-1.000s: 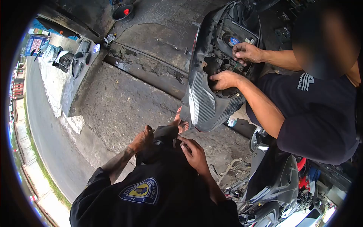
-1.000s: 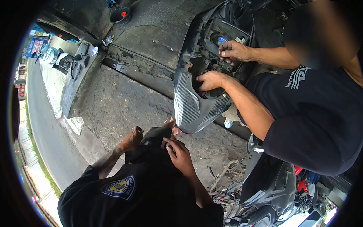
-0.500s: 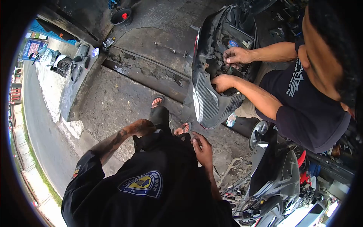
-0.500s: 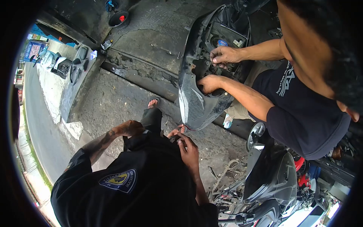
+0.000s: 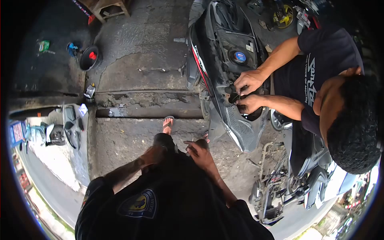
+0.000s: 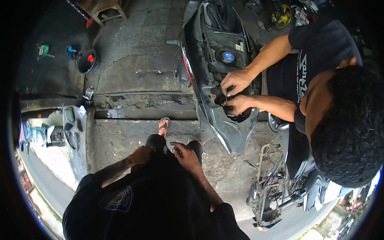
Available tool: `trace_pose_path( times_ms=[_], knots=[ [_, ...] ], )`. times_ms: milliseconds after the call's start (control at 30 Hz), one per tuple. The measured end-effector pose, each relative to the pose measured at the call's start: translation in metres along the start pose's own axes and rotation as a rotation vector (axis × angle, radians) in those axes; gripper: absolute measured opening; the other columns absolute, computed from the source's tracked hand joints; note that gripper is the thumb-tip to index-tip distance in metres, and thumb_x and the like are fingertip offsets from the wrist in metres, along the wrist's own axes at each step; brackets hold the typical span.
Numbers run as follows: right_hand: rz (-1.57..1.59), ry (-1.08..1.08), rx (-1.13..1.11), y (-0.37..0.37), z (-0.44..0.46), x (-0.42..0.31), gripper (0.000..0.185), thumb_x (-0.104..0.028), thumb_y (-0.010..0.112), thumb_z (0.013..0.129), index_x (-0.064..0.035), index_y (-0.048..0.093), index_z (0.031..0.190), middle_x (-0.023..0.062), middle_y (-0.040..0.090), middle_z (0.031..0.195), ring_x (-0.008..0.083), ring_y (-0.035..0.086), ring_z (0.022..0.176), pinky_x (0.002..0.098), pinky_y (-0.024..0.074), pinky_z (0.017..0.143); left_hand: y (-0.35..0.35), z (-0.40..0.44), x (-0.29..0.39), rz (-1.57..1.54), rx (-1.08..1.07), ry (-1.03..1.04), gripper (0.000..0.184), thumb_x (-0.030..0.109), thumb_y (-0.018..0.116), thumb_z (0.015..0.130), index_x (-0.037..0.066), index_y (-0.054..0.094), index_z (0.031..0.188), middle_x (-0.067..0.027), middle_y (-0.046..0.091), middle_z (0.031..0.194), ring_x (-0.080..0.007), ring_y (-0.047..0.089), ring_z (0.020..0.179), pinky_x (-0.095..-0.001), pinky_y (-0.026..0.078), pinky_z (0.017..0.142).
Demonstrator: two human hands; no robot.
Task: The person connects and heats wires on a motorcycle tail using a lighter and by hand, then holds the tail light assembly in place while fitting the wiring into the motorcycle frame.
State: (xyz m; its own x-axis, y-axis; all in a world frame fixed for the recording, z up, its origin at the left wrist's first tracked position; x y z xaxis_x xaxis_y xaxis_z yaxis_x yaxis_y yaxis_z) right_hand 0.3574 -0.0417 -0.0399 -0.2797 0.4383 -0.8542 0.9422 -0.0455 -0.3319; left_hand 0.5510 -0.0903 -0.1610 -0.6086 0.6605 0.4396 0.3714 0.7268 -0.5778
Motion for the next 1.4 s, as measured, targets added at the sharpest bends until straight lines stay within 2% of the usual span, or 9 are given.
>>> trace_pose_path(
  times_ms=[33,100,200,333,667,767,1067,1133,1400],
  knots=[
    [0.02,0.017,0.037,0.006,0.006,-0.009,0.032,-0.012,0.061,0.092,-0.0127,0.06,0.124,0.0115,0.068,0.095,0.0258,0.067,0.086,0.0338,0.0519,0.078,0.016,0.015,-0.013,-0.165,0.025,0.022,0.033,0.021,0.055,0.089,0.012,0.06,0.12,-0.0145,0.068,0.097,-0.0339,0.068,0.09,-0.0395,0.054,0.075],
    [0.017,0.007,0.043,0.016,0.007,-0.023,0.032,-0.012,0.061,0.092,-0.0126,0.06,0.125,0.0101,0.068,0.093,0.024,0.067,0.085,0.0341,0.0523,0.077,0.024,0.015,-0.018,-0.476,0.039,0.058,0.033,0.021,0.054,0.089,0.012,0.06,0.12,-0.0149,0.068,0.096,-0.0341,0.068,0.09,-0.0398,0.054,0.075],
    [0.029,0.083,0.154,0.013,0.002,-0.009,0.032,-0.011,0.061,0.092,-0.01,0.059,0.124,0.0126,0.069,0.099,0.025,0.068,0.091,0.034,0.0528,0.077,0.023,-0.002,-0.029,-0.588,-0.027,0.075,0.032,0.022,0.054,0.09,0.011,0.06,0.12,-0.0154,0.068,0.096,-0.0345,0.068,0.09,-0.0402,0.054,0.076],
    [0.132,0.275,0.231,0.01,-0.002,0.001,0.03,-0.014,0.06,0.093,-0.0079,0.06,0.123,0.0165,0.068,0.105,0.0293,0.068,0.098,0.0342,0.0528,0.079,0.025,-0.006,-0.044,-0.626,-0.099,0.07,0.032,0.023,0.053,0.09,0.011,0.06,0.119,-0.0161,0.068,0.096,-0.035,0.068,0.09,-0.0407,0.054,0.076],
    [0.156,0.303,0.256,0.018,0.011,-0.009,0.029,-0.017,0.061,0.092,-0.0089,0.061,0.12,0.018,0.069,0.1,0.0315,0.068,0.092,0.037,0.053,0.076,0.038,0.012,-0.049,-0.689,-0.196,0.058,0.032,0.025,0.051,0.092,0.01,0.061,0.118,-0.0179,0.068,0.095,-0.0363,0.067,0.09,-0.042,0.053,0.078],
    [0.201,0.422,0.241,0.022,0.007,0.002,0.03,-0.017,0.061,0.092,-0.0094,0.061,0.121,0.0171,0.069,0.1,0.0302,0.068,0.09,0.0367,0.0529,0.076,0.044,0.013,-0.051,-0.71,-0.221,0.042,0.032,0.026,0.05,0.092,0.009,0.061,0.117,-0.0184,0.068,0.095,-0.0366,0.067,0.09,-0.0425,0.053,0.078],
    [0.282,0.452,0.268,0.017,0.001,0.007,0.027,-0.015,0.06,0.091,-0.008,0.063,0.118,0.0157,0.069,0.1,0.0273,0.069,0.092,0.0348,0.0523,0.076,0.055,0.003,-0.052,-0.732,-0.273,0.009,0.032,0.028,0.048,0.094,0.008,0.061,0.116,-0.02,0.067,0.095,-0.0378,0.067,0.091,-0.0437,0.052,0.08],
    [0.219,0.345,0.329,0.013,0.002,0.004,0.026,-0.004,0.058,0.09,-0.0023,0.063,0.115,0.017,0.066,0.091,0.0241,0.068,0.078,0.0328,0.0518,0.068,0.056,0.001,-0.051,-0.731,-0.277,0.007,0.033,0.028,0.048,0.094,0.008,0.061,0.116,-0.0204,0.067,0.095,-0.038,0.067,0.091,-0.0439,0.052,0.08],
    [0.258,0.357,0.332,0.009,-0.007,0.006,0.027,-0.006,0.059,0.09,-0.0025,0.063,0.116,0.0179,0.067,0.091,0.0257,0.067,0.078,0.0333,0.0517,0.069,0.056,-0.01,-0.053,-0.731,-0.28,-0.003,0.034,0.03,0.046,0.095,0.007,0.062,0.115,-0.0218,0.067,0.094,-0.039,0.066,0.091,-0.045,0.051,0.081]
  ],
)
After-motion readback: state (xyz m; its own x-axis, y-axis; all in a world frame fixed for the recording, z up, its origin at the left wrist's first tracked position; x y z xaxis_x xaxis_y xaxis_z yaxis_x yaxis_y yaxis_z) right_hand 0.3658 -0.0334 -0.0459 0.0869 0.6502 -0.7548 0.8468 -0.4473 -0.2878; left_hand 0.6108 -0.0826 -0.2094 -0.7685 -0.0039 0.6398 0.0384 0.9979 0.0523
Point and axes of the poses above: each hand's wrist, its own z-axis towards the middle knuckle, its own y-axis out of the palm, x = y × z, the point moved 8 cm from there along z, towards the middle knuckle
